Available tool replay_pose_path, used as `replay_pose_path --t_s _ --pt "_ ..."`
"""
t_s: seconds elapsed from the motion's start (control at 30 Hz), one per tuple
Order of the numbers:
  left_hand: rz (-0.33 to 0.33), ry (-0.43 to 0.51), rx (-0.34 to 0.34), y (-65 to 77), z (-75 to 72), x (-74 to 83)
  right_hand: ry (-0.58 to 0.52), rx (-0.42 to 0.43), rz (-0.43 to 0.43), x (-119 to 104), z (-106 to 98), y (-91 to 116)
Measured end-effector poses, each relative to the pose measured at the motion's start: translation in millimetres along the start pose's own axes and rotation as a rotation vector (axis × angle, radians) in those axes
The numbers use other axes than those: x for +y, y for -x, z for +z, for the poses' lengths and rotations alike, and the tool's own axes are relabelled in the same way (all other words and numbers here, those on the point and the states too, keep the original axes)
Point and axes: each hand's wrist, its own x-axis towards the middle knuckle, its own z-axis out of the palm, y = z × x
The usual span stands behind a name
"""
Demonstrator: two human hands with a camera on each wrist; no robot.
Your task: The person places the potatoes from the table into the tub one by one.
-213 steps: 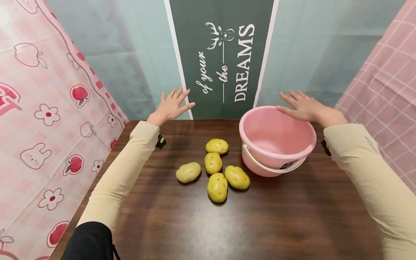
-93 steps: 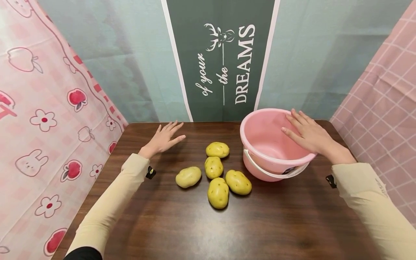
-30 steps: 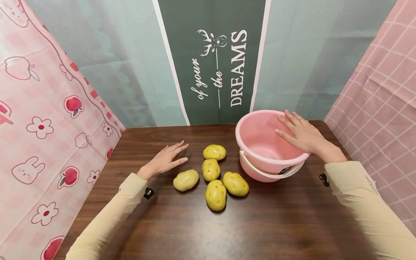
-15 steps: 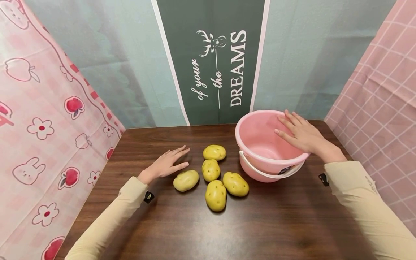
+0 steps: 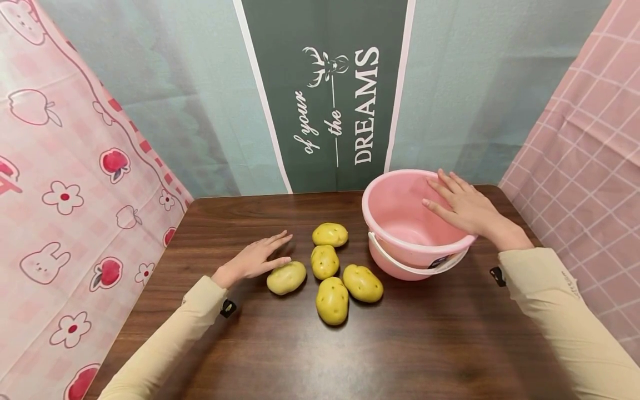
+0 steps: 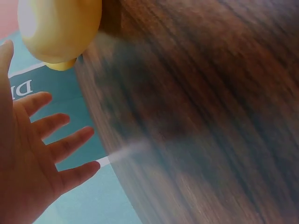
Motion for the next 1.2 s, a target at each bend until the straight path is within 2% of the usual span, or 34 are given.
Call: replay_pose_path --t_s 0.33,0.63,0.93,1.2 --pt "-0.023 -0.017 -0.033 2.0 2.1 0.8 0.009 -0.014 0.022 2.3 -0.2 -0.7" --pt "-0.034 -0.015 -0.061 2.8 4.7 5.7 0.014 0.007 -0.005 3.7 1.8 0.5" --pt "0.012 -0.011 -0.059 4.0 9.1 8.8 0.011 0.012 -0.004 2.7 1.3 0.6" --pt "0.028 -0.030 -0.062 7.0 12.0 15.4 0.009 0.005 0.010 1.3 0.3 -0.2"
